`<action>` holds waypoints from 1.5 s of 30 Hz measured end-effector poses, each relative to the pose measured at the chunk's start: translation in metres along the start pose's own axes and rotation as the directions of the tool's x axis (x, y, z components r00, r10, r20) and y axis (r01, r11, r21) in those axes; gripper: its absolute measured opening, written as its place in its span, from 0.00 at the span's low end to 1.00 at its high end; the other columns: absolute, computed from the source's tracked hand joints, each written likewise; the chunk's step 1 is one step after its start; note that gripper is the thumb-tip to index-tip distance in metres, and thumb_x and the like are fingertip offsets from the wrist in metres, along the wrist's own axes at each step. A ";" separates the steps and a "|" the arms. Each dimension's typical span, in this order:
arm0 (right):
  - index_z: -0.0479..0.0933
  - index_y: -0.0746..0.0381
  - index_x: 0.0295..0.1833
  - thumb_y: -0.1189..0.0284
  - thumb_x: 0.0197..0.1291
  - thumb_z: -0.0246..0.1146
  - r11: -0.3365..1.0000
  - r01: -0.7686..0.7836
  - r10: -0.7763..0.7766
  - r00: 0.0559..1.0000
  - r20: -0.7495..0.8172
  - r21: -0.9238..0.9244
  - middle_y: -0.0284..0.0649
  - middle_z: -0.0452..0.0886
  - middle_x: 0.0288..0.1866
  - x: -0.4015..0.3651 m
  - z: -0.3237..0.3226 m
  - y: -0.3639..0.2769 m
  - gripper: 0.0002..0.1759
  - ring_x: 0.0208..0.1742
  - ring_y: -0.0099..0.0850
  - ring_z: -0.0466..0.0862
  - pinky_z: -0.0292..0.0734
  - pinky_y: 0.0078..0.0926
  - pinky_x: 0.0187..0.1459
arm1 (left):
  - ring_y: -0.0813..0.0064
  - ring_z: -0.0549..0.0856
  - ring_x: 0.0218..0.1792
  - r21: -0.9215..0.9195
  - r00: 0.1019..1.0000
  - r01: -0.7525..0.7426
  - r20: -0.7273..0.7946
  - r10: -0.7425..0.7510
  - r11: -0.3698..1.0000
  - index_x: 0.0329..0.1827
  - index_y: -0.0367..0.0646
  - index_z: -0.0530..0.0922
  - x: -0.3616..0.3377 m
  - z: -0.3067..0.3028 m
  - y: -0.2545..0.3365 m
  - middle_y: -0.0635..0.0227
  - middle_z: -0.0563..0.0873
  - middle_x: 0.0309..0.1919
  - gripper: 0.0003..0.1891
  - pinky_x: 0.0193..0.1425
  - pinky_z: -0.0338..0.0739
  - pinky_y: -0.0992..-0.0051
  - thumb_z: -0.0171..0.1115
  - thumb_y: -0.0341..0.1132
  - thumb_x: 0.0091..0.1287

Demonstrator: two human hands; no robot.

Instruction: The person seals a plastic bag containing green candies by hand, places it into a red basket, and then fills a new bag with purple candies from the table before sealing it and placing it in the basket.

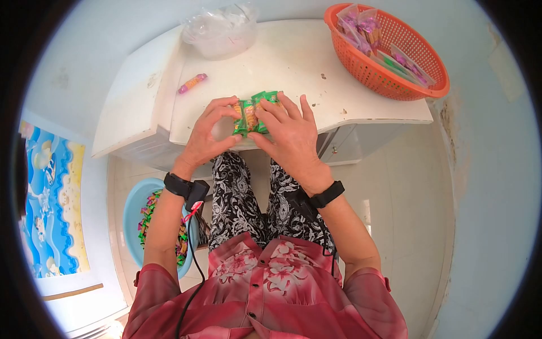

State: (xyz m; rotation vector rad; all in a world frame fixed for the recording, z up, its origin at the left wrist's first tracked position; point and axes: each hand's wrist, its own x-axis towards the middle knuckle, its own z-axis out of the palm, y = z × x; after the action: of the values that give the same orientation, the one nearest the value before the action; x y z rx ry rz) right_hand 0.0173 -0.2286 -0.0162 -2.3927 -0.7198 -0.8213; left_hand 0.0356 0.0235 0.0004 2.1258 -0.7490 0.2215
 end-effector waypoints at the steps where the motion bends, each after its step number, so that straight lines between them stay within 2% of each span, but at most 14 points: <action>1: 0.87 0.53 0.66 0.57 0.61 0.81 1.000 -0.001 0.001 1.000 -0.006 -0.012 0.34 0.90 0.69 0.000 0.001 -0.001 0.29 0.78 0.47 0.81 0.62 0.66 0.84 | 0.55 0.78 0.79 0.011 1.000 -0.011 0.013 0.011 1.000 0.60 0.44 0.84 0.001 -0.002 0.000 0.57 0.80 0.76 0.23 0.84 0.71 0.57 0.78 0.29 0.61; 10: 0.87 0.55 0.62 0.62 0.63 0.79 0.999 -0.029 0.027 0.998 -0.061 -0.024 0.35 0.90 0.69 0.000 0.009 -0.008 0.23 0.74 0.46 0.84 0.65 0.61 0.83 | 0.52 0.81 0.74 -0.026 0.989 -0.090 0.115 0.092 0.996 0.58 0.42 0.86 0.006 -0.012 0.001 0.58 0.80 0.75 0.19 0.81 0.75 0.57 0.74 0.26 0.63; 13: 0.87 0.55 0.64 0.63 0.63 0.78 1.000 -0.019 0.018 0.998 -0.057 -0.022 0.36 0.89 0.70 0.000 0.012 -0.005 0.24 0.74 0.46 0.84 0.64 0.61 0.84 | 0.52 0.81 0.75 -0.007 0.983 -0.075 0.167 0.075 0.997 0.60 0.42 0.86 0.007 -0.013 0.006 0.57 0.80 0.77 0.20 0.82 0.75 0.57 0.75 0.26 0.64; 16: 0.86 0.55 0.65 0.63 0.66 0.77 1.000 -0.010 0.010 0.999 -0.040 0.005 0.38 0.89 0.71 -0.003 0.011 -0.003 0.23 0.76 0.47 0.82 0.64 0.62 0.84 | 0.53 0.79 0.79 0.196 0.960 -0.242 0.189 0.206 0.950 0.61 0.42 0.87 0.008 -0.014 0.008 0.55 0.80 0.78 0.21 0.82 0.75 0.56 0.75 0.26 0.64; 19: 0.85 0.55 0.69 0.63 0.72 0.73 0.998 -0.023 0.022 1.000 0.014 0.051 0.40 0.88 0.73 -0.003 0.002 -0.005 0.23 0.80 0.49 0.79 0.62 0.64 0.85 | 0.53 0.76 0.83 0.268 0.966 -0.232 0.178 0.188 0.935 0.68 0.44 0.86 0.002 -0.009 0.005 0.55 0.79 0.81 0.26 0.85 0.73 0.55 0.76 0.27 0.64; 22: 0.82 0.57 0.75 0.63 0.80 0.65 0.959 -0.136 0.122 0.990 0.072 0.248 0.41 0.85 0.78 -0.006 -0.006 0.002 0.23 0.85 0.50 0.75 0.61 0.61 0.86 | 0.52 0.72 0.86 0.083 0.992 -0.108 0.077 0.101 0.991 0.79 0.45 0.80 -0.010 -0.004 0.010 0.55 0.76 0.84 0.34 0.89 0.68 0.54 0.76 0.33 0.67; 25: 0.77 0.61 0.81 0.65 0.85 0.58 0.796 -0.227 0.239 0.970 0.052 0.562 0.44 0.82 0.81 -0.009 -0.018 0.008 0.25 0.87 0.47 0.73 0.60 0.51 0.88 | 0.51 0.68 0.89 -0.057 1.000 -0.001 0.024 0.002 0.998 0.89 0.44 0.69 -0.012 -0.006 0.010 0.54 0.72 0.87 0.42 0.92 0.61 0.54 0.74 0.40 0.71; 28: 0.75 0.65 0.82 0.66 0.88 0.55 0.604 -0.338 0.372 0.920 0.120 0.722 0.48 0.80 0.82 -0.016 -0.031 0.008 0.26 0.85 0.43 0.74 0.62 0.40 0.87 | 0.51 0.64 0.90 0.054 0.998 -0.040 0.044 0.038 0.998 0.92 0.43 0.64 -0.005 -0.007 0.011 0.54 0.69 0.89 0.45 0.94 0.56 0.52 0.71 0.47 0.75; 31: 0.74 0.67 0.82 0.66 0.88 0.54 0.616 -0.437 0.420 0.886 0.196 0.655 0.51 0.80 0.82 -0.022 -0.037 0.012 0.26 0.84 0.41 0.76 0.64 0.37 0.85 | 0.51 0.64 0.90 0.317 0.970 -0.243 0.100 0.223 0.917 0.91 0.46 0.65 0.009 -0.003 0.020 0.57 0.69 0.89 0.45 0.94 0.56 0.49 0.72 0.52 0.75; 34: 0.74 0.67 0.82 0.67 0.89 0.53 0.668 -0.384 0.401 0.907 0.126 0.638 0.50 0.79 0.82 -0.027 -0.030 0.017 0.26 0.83 0.42 0.77 0.65 0.37 0.84 | 0.51 0.61 0.91 0.356 0.948 -0.298 0.217 0.232 0.885 0.92 0.45 0.64 0.012 0.008 0.030 0.58 0.68 0.90 0.45 0.95 0.51 0.46 0.70 0.55 0.76; 37: 0.74 0.67 0.82 0.67 0.89 0.53 0.656 -0.394 0.406 0.903 0.138 0.643 0.50 0.79 0.82 -0.031 -0.029 0.015 0.26 0.83 0.42 0.77 0.66 0.37 0.84 | 0.52 0.61 0.91 0.436 0.937 -0.302 0.299 0.180 0.848 0.92 0.45 0.64 0.009 0.018 0.029 0.58 0.67 0.90 0.45 0.95 0.50 0.45 0.69 0.55 0.77; 40: 0.74 0.67 0.82 0.67 0.89 0.53 0.672 -0.391 0.406 0.905 0.128 0.628 0.50 0.80 0.81 -0.032 -0.032 0.016 0.26 0.82 0.40 0.77 0.65 0.37 0.84 | 0.51 0.62 0.91 0.395 0.945 -0.269 0.283 0.162 0.878 0.92 0.45 0.64 0.008 0.016 0.029 0.59 0.67 0.90 0.44 0.95 0.51 0.46 0.69 0.53 0.77; 43: 0.74 0.67 0.82 0.67 0.89 0.52 0.621 -0.379 0.419 0.900 0.117 0.686 0.49 0.80 0.80 -0.031 -0.032 0.019 0.26 0.82 0.39 0.77 0.65 0.36 0.84 | 0.49 0.62 0.91 0.282 0.978 -0.198 0.118 0.171 0.939 0.92 0.45 0.63 0.011 0.017 0.024 0.55 0.68 0.89 0.44 0.95 0.51 0.45 0.69 0.51 0.78; 45: 0.74 0.67 0.82 0.67 0.89 0.52 0.601 -0.390 0.436 0.891 0.124 0.698 0.48 0.81 0.80 -0.032 -0.034 0.018 0.26 0.82 0.38 0.76 0.64 0.36 0.84 | 0.48 0.62 0.90 0.327 0.986 -0.166 0.062 0.155 0.930 0.93 0.44 0.60 0.020 0.018 0.025 0.52 0.69 0.88 0.48 0.94 0.53 0.46 0.72 0.53 0.75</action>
State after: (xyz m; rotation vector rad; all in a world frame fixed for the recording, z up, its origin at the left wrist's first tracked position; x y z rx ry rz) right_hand -0.0067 -0.2723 -0.0194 -1.6932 -0.3225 -0.3115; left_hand 0.0350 -0.0105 0.0140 2.3897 -0.9636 0.4249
